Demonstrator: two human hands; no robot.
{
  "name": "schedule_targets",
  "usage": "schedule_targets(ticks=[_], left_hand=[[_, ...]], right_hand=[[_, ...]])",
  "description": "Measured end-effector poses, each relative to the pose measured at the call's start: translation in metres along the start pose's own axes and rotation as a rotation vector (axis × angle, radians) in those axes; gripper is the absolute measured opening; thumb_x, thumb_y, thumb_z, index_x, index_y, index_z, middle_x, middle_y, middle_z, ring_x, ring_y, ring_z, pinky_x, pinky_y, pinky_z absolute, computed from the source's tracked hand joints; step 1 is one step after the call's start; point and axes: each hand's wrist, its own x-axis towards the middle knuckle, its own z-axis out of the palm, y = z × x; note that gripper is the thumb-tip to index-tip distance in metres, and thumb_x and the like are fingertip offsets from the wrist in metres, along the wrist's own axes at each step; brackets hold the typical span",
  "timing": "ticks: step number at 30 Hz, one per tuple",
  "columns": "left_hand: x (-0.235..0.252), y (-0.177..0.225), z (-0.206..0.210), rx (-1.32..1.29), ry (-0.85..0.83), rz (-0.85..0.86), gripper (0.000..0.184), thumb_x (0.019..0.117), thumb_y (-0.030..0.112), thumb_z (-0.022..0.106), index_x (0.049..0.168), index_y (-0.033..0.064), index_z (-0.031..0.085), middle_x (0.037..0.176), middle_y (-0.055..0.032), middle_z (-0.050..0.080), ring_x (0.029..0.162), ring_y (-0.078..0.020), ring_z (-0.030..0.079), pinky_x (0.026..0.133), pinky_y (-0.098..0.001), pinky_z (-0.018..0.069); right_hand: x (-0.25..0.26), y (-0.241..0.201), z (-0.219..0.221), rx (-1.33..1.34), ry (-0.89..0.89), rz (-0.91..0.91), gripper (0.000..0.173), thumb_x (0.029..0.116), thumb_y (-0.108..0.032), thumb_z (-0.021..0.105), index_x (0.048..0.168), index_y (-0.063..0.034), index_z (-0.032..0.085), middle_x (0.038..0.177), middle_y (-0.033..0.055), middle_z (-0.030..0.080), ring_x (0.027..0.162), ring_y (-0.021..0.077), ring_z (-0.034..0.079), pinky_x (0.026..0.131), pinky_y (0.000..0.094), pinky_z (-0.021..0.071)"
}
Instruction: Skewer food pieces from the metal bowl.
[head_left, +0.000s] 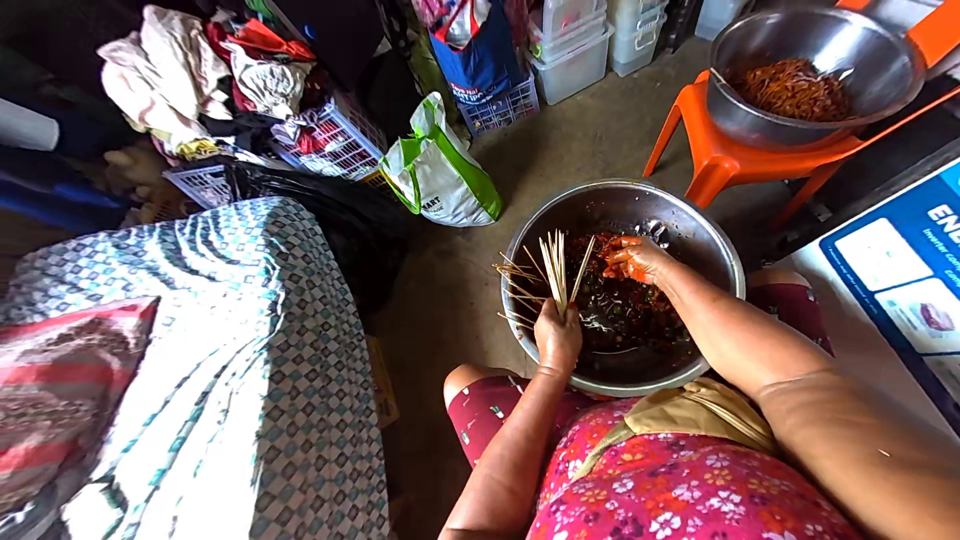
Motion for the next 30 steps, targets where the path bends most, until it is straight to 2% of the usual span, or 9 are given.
schedule_targets(ticks=[3,5,8,10,17,20,22,27,30], left_hand=[[-0.002,0.002,-0.001,-0.004,-0.008,0.000,0.023,0.1004,0.017,0.061,0.115,-0.0017,0.063,0.090,-0.0139,0.066,0.082,-0.0241,0.065,0.080,-0.0445,0.0540],[-0.003,0.003,-0.001,0.003,-0.015,0.002,0.024,0.0994,0.016,0.062,0.115,-0.0018,0.062,0.089,-0.0136,0.065,0.081,-0.0240,0.065,0.079,-0.0441,0.0538],[-0.004,0.004,-0.001,0.016,-0.045,-0.003,0.024,0.0976,0.014,0.063,0.116,-0.0014,0.061,0.089,-0.0136,0.065,0.081,-0.0242,0.065,0.078,-0.0441,0.0541],[-0.004,0.005,-0.001,0.030,-0.062,-0.005,0.022,0.0966,0.013,0.063,0.114,-0.0009,0.061,0.088,-0.0134,0.064,0.081,-0.0241,0.064,0.077,-0.0438,0.0533],[-0.004,0.008,-0.001,0.094,-0.086,-0.015,0.027,0.0959,0.013,0.064,0.118,-0.0008,0.061,0.096,-0.0159,0.067,0.089,-0.0268,0.067,0.083,-0.0461,0.0544],[-0.004,0.008,-0.001,0.102,-0.082,-0.012,0.026,0.0957,0.013,0.065,0.118,-0.0009,0.061,0.096,-0.0158,0.067,0.088,-0.0268,0.067,0.083,-0.0459,0.0546],[-0.005,0.008,-0.001,0.097,-0.075,-0.005,0.025,0.0957,0.012,0.064,0.116,-0.0009,0.061,0.093,-0.0150,0.066,0.086,-0.0261,0.066,0.081,-0.0453,0.0542],[-0.005,0.007,-0.001,0.083,-0.072,-0.006,0.023,0.0959,0.013,0.064,0.114,-0.0005,0.061,0.089,-0.0137,0.065,0.082,-0.0249,0.065,0.078,-0.0442,0.0539],[-0.005,0.006,-0.001,0.073,-0.065,0.000,0.022,0.0955,0.012,0.064,0.114,-0.0008,0.061,0.088,-0.0137,0.064,0.081,-0.0250,0.065,0.077,-0.0444,0.0536]], right_hand=[[0.005,-0.002,-0.002,0.151,-0.013,0.041,0.029,0.1040,-0.008,0.054,0.133,-0.0039,0.053,0.096,0.0084,0.062,0.069,0.0157,0.062,0.065,0.0316,0.0570],[0.005,-0.005,-0.002,0.241,-0.011,0.065,0.027,0.1065,-0.014,0.052,0.132,-0.0041,0.053,0.096,0.0076,0.061,0.073,0.0162,0.064,0.069,0.0326,0.0584],[0.005,-0.004,-0.003,0.366,-0.001,0.067,0.023,0.1075,-0.010,0.046,0.128,-0.0005,0.049,0.097,0.0121,0.062,0.080,0.0226,0.069,0.078,0.0391,0.0616],[0.007,-0.002,-0.004,0.413,0.008,0.060,0.025,0.1069,-0.006,0.045,0.131,0.0001,0.048,0.099,0.0130,0.063,0.082,0.0234,0.069,0.080,0.0402,0.0617],[0.007,-0.002,-0.002,0.416,0.000,0.061,0.020,0.1053,-0.001,0.044,0.125,-0.0007,0.048,0.095,0.0118,0.061,0.078,0.0218,0.069,0.078,0.0385,0.0615],[-0.002,-0.006,0.003,0.378,-0.020,0.080,0.025,0.1057,-0.001,0.042,0.131,-0.0004,0.046,0.094,0.0125,0.062,0.079,0.0230,0.069,0.077,0.0394,0.0616],[-0.007,-0.010,0.008,0.367,-0.035,0.121,0.028,0.1063,-0.002,0.042,0.134,-0.0019,0.044,0.094,0.0125,0.061,0.080,0.0234,0.069,0.078,0.0392,0.0610],[-0.009,-0.011,0.009,0.409,-0.023,0.145,0.019,0.1090,-0.011,0.043,0.124,-0.0004,0.049,0.090,0.0120,0.063,0.077,0.0232,0.070,0.078,0.0386,0.0619],[-0.002,-0.006,0.004,0.472,-0.035,0.114,0.028,0.1121,-0.021,0.039,0.124,0.0000,0.053,0.092,0.0114,0.065,0.079,0.0225,0.070,0.079,0.0381,0.0620]])
